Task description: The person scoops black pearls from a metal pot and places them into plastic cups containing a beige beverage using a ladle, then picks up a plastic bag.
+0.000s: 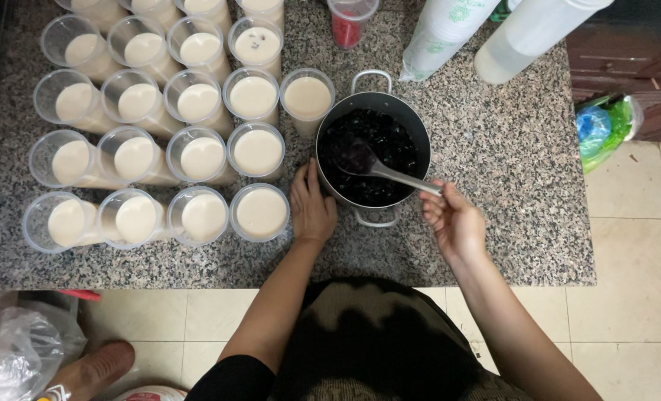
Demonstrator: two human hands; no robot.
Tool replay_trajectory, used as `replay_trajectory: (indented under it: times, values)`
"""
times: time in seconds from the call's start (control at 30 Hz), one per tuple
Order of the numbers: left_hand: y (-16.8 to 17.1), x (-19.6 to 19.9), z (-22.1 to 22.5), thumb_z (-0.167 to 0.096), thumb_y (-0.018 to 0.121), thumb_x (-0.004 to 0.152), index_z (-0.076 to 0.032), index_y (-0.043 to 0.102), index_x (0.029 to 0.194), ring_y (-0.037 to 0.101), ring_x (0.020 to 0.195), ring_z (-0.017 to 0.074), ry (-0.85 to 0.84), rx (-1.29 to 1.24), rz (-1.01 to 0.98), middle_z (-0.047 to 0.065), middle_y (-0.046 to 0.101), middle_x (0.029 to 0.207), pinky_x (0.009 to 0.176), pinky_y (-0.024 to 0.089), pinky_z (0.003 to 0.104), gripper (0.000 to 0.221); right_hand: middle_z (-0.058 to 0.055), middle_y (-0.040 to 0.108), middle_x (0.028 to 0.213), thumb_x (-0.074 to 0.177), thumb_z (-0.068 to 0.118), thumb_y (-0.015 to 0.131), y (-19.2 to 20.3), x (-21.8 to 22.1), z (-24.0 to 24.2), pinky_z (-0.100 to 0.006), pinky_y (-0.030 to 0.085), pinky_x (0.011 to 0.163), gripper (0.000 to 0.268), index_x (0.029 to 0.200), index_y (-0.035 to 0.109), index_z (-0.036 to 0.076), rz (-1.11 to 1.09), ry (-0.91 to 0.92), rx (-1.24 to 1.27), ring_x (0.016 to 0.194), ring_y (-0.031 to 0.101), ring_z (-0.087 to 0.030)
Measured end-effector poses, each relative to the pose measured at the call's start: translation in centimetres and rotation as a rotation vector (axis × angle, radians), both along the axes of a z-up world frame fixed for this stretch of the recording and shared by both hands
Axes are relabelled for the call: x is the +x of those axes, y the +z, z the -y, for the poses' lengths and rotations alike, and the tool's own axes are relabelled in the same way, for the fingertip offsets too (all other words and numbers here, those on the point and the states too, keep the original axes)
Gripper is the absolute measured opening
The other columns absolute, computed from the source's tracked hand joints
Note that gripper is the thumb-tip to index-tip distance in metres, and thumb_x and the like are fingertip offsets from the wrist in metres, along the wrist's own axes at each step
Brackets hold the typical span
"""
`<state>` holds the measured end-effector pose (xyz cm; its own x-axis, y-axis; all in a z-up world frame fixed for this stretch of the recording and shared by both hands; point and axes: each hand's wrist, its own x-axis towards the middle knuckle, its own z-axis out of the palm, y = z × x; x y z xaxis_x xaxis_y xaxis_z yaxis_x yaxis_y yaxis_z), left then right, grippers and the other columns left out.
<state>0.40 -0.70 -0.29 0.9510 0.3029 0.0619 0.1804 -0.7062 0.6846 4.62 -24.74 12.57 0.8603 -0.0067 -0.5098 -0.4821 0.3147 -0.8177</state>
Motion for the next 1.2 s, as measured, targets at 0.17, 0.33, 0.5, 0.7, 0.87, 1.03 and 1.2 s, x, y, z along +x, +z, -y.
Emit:
replay_trajectory:
  times: [0.17, 0.33, 0.5, 0.7, 0.87, 1.03, 1.2]
  values:
    - [0.1, 0.0, -0.1, -0.01, 0.06, 0.085, -0.01, 0.016, 0.162, 0.028, 0.146, 0.0405, -0.009, -0.002, -0.031, 0.019, 0.027, 0.156, 0.121, 0.024, 0.054, 0.089, -0.014, 0.071, 0.09, 0.113, 0.019, 0.039, 2.4, -0.1, 0.4, -0.027, 0.057, 0.068, 0.035, 0.116, 0.062, -0.007, 0.082, -0.019, -0.087, 0.073, 0.065, -0.017]
    - [0.1, 0.0, -0.1, -0.01, 0.06, 0.085, -0.011, 0.016, 0.162, 0.028, 0.146, 0.04, -0.008, -0.003, -0.033, 0.018, 0.027, 0.156, 0.122, 0.024, 0.053, 0.089, -0.014, 0.071, 0.09, 0.113, 0.018, 0.038, 4.2, 0.4, 0.9, -0.027, 0.057, 0.068, 0.034, 0.117, 0.062, -0.006, 0.108, -0.054, -0.093, 0.073, 0.065, -0.017]
    - [0.0, -0.1, -0.1, -0.01, 0.06, 0.086, -0.009, 0.015, 0.163, 0.029, 0.146, 0.0411, -0.016, -0.013, -0.031, 0.02, 0.028, 0.155, 0.122, 0.023, 0.053, 0.089, -0.015, 0.071, 0.09, 0.114, 0.018, 0.038, 5.0, 1.0, 1.8, -0.027, 0.058, 0.067, 0.035, 0.119, 0.062, -0.007, 0.125, -0.059, -0.097, 0.074, 0.067, -0.017]
    - [-0.3, 0.0, -0.3, -0.01, 0.06, 0.086, -0.008, 0.016, 0.162, 0.029, 0.145, 0.0425, -0.013, -0.014, -0.028, 0.021, 0.028, 0.154, 0.122, 0.023, 0.053, 0.088, -0.016, 0.073, 0.093, 0.116, 0.02, 0.039, 4.7, 1.7, 2.9, -0.026, 0.058, 0.066, 0.034, 0.123, 0.06, -0.006, 0.152, -0.059, -0.051, 0.075, 0.069, -0.017]
    - [-0.3, -0.1, -0.3, -0.008, 0.058, 0.086, -0.005, 0.019, 0.162, 0.031, 0.144, 0.0437, -0.012, -0.02, 0.006, 0.021, 0.03, 0.154, 0.121, 0.024, 0.054, 0.085, -0.015, 0.073, 0.093, 0.116, 0.021, 0.04, 5.5, 2.9, 3.2, -0.025, 0.058, 0.064, 0.033, 0.123, 0.06, -0.005, 0.163, -0.064, -0.037, 0.074, 0.069, -0.016]
    - [-0.2, -0.1, -0.4, -0.011, 0.056, 0.088, -0.005, 0.021, 0.161, 0.031, 0.142, 0.0451, -0.012, -0.061, 0.001, 0.023, 0.031, 0.153, 0.12, 0.025, 0.055, 0.081, -0.016, 0.074, 0.092, 0.116, 0.018, 0.041, 7.7, 5.6, 1.8, -0.025, 0.058, 0.063, 0.029, 0.123, 0.059, -0.004, 0.19, -0.056, 0.052, 0.073, 0.069, -0.017]
    - [-0.2, 0.0, -0.5, -0.011, 0.056, 0.086, -0.006, 0.021, 0.16, 0.029, 0.143, 0.0466, -0.004, -0.127, 0.0, 0.025, 0.029, 0.155, 0.12, 0.023, 0.057, 0.082, -0.016, 0.073, 0.095, 0.115, 0.02, 0.043, 9.4, 9.6, -2.5, -0.024, 0.058, 0.066, 0.029, 0.123, 0.059, -0.003, 0.19, -0.025, 0.056, 0.075, 0.068, -0.016]
